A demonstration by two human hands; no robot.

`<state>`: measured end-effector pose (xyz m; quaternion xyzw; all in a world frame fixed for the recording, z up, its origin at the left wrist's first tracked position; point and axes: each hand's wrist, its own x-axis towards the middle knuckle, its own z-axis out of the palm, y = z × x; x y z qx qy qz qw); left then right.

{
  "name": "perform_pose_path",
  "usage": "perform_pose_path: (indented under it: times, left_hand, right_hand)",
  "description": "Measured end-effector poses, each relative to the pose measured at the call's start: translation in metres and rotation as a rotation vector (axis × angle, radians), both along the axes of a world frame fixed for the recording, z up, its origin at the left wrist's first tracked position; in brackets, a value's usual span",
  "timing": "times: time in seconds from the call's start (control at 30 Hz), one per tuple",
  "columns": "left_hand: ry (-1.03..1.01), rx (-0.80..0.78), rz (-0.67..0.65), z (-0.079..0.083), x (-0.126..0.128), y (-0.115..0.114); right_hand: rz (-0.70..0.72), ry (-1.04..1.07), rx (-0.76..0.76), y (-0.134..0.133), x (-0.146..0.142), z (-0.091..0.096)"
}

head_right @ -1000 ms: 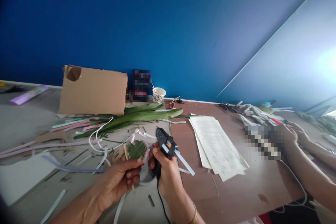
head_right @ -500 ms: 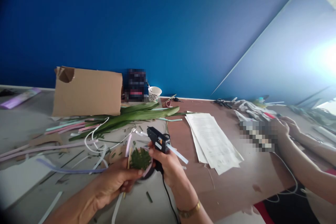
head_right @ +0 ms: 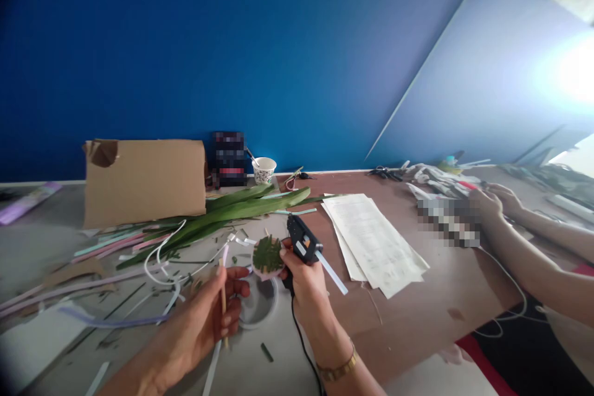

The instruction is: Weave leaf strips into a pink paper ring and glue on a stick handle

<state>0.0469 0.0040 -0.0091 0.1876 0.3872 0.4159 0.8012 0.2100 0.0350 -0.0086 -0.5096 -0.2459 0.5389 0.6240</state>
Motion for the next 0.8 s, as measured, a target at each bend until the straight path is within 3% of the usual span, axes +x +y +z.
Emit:
perform_pose_path:
  times: [0.33, 0.47, 0.63, 0.8]
  left_hand:
    - [0.062, 0.05, -0.074, 0.003, 0.007, -0.005]
    - [0.116, 0.086, -0.013, 0.002, 0.006, -0.003]
    - [0.117, 0.13, 0.078, -0.002, -0.001, 0.004]
    - [0.101, 0.15, 0.097, -0.002, -0.004, 0.008]
  right_hand:
    - [-0.05, 0.012, 0.059, -0.001, -0.001, -0.004]
    - [-0.041, -0.005, 0.048, 0.001, 0.0, -0.005]
    - [0.022, -0.042, 0.033, 0.004, 0.006, -0.004]
    - [0.179, -0.172, -0.031, 0.003, 0.027, 0.005]
